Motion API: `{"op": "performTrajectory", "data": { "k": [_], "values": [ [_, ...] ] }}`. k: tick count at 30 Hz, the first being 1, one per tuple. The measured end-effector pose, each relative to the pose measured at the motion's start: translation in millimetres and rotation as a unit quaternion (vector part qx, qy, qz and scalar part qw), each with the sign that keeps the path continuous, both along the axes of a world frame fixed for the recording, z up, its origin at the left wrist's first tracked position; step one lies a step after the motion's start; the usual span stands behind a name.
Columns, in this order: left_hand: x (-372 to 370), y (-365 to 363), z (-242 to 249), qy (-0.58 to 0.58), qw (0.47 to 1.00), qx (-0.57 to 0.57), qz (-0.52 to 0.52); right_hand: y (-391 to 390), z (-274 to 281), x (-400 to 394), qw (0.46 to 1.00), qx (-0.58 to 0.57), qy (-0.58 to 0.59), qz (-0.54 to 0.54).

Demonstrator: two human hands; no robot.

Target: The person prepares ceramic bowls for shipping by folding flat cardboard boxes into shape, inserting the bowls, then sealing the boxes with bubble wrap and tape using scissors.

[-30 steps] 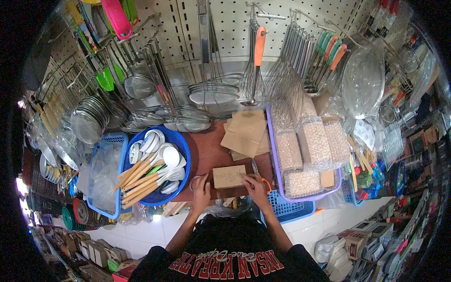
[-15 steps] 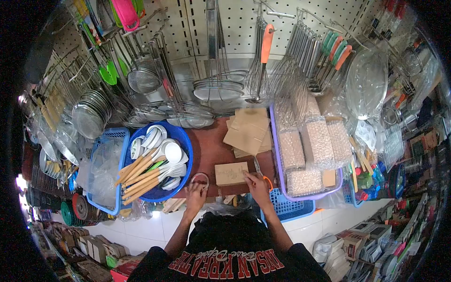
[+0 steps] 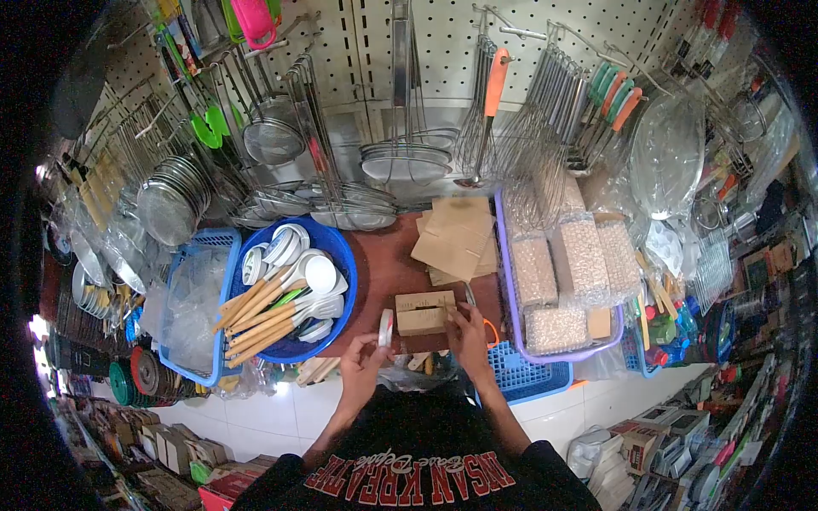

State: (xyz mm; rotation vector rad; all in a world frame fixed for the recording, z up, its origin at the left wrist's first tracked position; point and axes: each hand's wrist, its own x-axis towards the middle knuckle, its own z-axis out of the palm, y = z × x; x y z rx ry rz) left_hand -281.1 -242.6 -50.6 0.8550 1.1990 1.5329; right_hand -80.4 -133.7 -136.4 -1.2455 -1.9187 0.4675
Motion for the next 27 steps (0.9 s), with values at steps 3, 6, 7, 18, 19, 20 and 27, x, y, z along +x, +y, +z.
{"op": "performTrajectory", "data": {
  "k": [3, 6, 7, 18, 19, 20, 27],
  "values": [
    [4, -2, 16, 0.023, 1.0, 0.016, -0.001, -7, 29, -7, 0.996, 0.019, -0.077, -0.046],
    [4, -2, 26, 0.124, 0.991, 0.045, 0.001, -11, 42, -13, 0.999, -0.015, 0.039, 0.013],
    [4, 0, 31, 0.155, 0.986, 0.061, 0.002, -15, 59, -16, 0.988, -0.083, 0.116, 0.065],
    [8, 8, 50, 0.3, 0.941, 0.15, -0.048, -51, 120, -32, 0.834, -0.319, 0.381, 0.238],
    [9, 7, 48, 0.302, 0.94, 0.15, -0.052, -51, 119, -32, 0.836, -0.316, 0.377, 0.243],
    [9, 6, 45, 0.303, 0.939, 0.15, -0.054, -51, 119, -31, 0.833, -0.323, 0.378, 0.242],
    [5, 6, 38, 0.359, 0.918, 0.165, -0.047, -55, 120, -34, 0.83, -0.332, 0.384, 0.232]
  ]
}}
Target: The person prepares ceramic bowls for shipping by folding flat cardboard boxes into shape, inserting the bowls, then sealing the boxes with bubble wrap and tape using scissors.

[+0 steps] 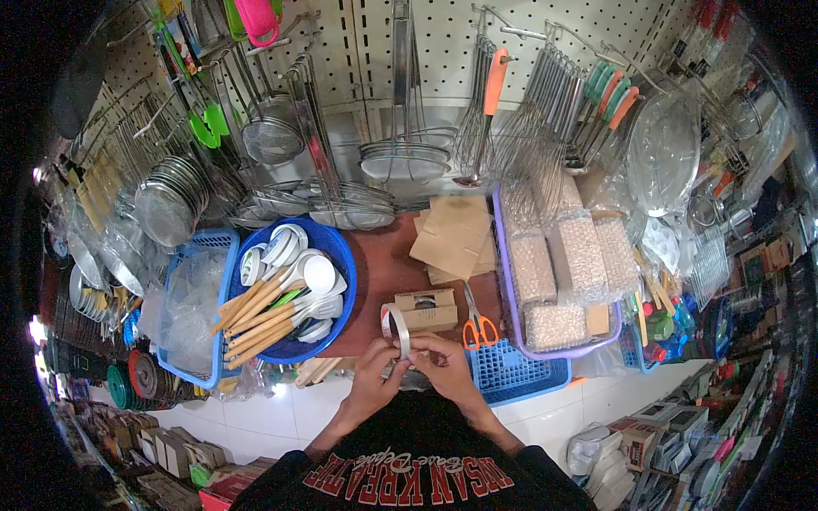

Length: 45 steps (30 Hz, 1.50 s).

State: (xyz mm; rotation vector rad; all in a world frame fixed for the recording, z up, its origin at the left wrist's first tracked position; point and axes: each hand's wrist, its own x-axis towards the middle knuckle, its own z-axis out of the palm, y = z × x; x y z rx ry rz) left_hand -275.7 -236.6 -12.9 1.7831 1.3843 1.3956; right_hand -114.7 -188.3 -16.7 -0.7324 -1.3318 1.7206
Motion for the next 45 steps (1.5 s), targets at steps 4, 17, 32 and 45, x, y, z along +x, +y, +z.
{"op": "performTrajectory", "data": {
  "k": [4, 17, 32, 45],
  "values": [
    [-1, 4, 1, 0.026, 0.998, 0.048, 0.005, -3, -9, -1, 1.0, -0.014, 0.019, -0.009],
    [-6, 2, -3, 0.017, 0.998, -0.052, -0.025, 8, 21, 5, 0.935, 0.263, -0.208, -0.115],
    [-10, -2, -14, 0.036, 0.986, -0.123, -0.107, 3, -7, 19, 0.93, 0.227, -0.274, -0.09],
    [-8, -3, -42, -0.118, 0.946, -0.274, -0.127, -1, -34, 21, 0.966, 0.067, -0.249, -0.022]
  ]
}}
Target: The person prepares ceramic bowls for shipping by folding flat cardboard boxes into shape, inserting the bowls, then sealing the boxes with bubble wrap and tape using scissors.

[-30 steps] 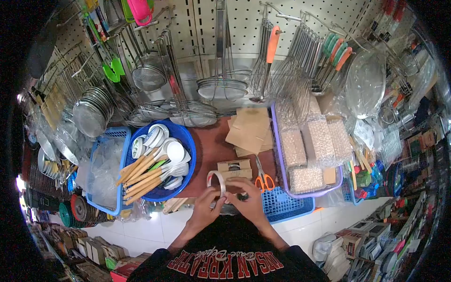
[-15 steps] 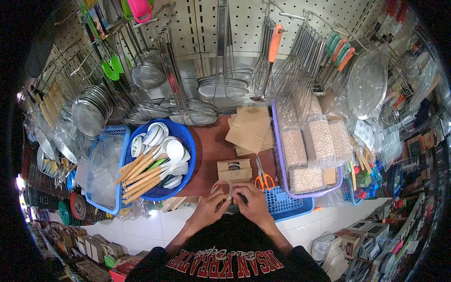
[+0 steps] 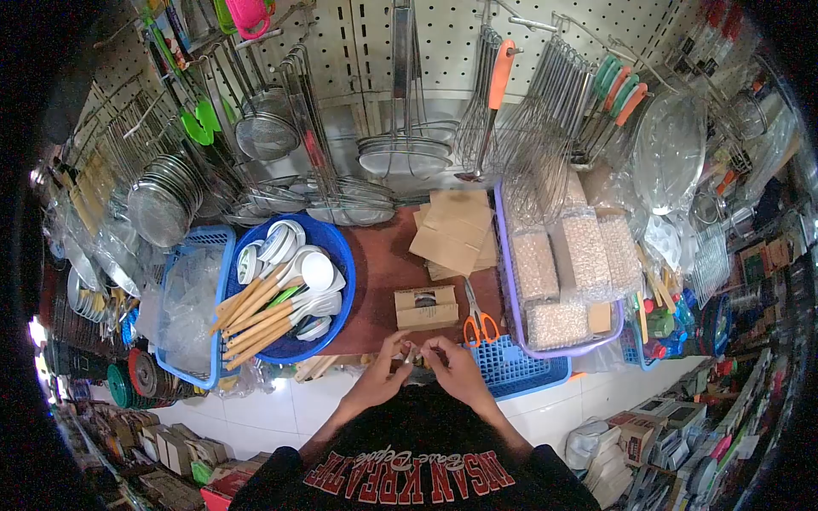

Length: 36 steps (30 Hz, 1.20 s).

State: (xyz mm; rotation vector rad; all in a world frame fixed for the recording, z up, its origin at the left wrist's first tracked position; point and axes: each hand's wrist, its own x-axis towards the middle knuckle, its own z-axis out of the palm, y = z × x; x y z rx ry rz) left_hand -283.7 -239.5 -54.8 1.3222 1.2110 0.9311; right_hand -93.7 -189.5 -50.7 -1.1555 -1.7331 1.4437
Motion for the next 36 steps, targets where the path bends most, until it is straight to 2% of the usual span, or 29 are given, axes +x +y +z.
{"op": "performTrajectory", "data": {
  "k": [5, 23, 26, 29, 32, 34, 36],
  "values": [
    [10, 7, -3, -0.027, 0.998, 0.035, 0.051, 4, -1, 5, 0.999, -0.039, -0.006, 0.036],
    [11, 10, -4, 0.009, 0.998, 0.042, 0.056, 3, 7, 7, 0.996, -0.082, 0.0, 0.039],
    [7, 11, 4, 0.028, 0.997, -0.073, 0.021, 3, -2, 9, 0.996, -0.074, 0.002, 0.043],
    [10, 10, 1, 0.079, 0.995, 0.012, 0.057, 2, -3, 8, 0.996, -0.074, 0.018, 0.046],
    [14, 12, -13, 0.07, 0.987, 0.117, 0.082, 3, 2, 8, 0.994, -0.085, 0.052, 0.052],
    [14, 8, -21, -0.02, 0.997, 0.021, 0.068, 5, 4, 8, 0.991, -0.086, 0.086, 0.054],
    [11, 6, -24, -0.073, 0.995, -0.041, 0.055, 22, -15, 23, 0.998, -0.06, -0.005, -0.026]
  ]
}}
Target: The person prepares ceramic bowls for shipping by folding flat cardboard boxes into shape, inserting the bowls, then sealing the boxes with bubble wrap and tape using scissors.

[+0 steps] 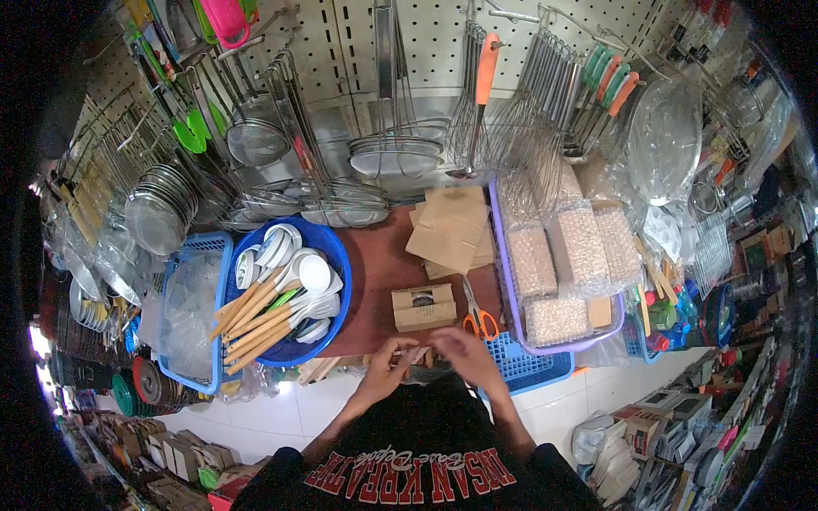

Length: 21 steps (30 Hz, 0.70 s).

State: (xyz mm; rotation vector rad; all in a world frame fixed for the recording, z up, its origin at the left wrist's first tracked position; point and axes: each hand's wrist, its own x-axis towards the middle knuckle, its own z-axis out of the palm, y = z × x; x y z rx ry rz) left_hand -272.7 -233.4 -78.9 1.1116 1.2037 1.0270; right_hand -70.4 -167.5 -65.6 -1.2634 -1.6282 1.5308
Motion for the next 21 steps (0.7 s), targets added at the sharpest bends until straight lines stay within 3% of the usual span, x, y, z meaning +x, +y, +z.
{"op": "performTrajectory", "data": {
  "k": [4, 10, 13, 16, 19, 21],
  "values": [
    [-2, -3, -8, -0.056, 0.998, -0.012, -0.012, 24, -46, 32, 0.946, 0.131, -0.268, -0.127],
    [-10, 0, 3, -0.089, 0.996, -0.003, 0.0, 26, -100, 48, 0.887, 0.178, -0.415, -0.098],
    [-14, 3, 15, -0.092, 0.996, 0.003, 0.011, 27, -108, 45, 0.893, 0.17, -0.391, -0.146],
    [-19, 4, 9, -0.086, 0.996, 0.03, 0.027, 25, -106, 45, 0.933, 0.141, -0.288, -0.164],
    [-25, 7, 17, -0.1, 0.993, 0.038, 0.046, 26, -112, 62, 0.972, -0.029, -0.232, -0.038],
    [-29, 7, 27, -0.113, 0.991, 0.029, 0.066, 13, -84, 63, 0.97, -0.094, -0.214, -0.071]
  ]
}}
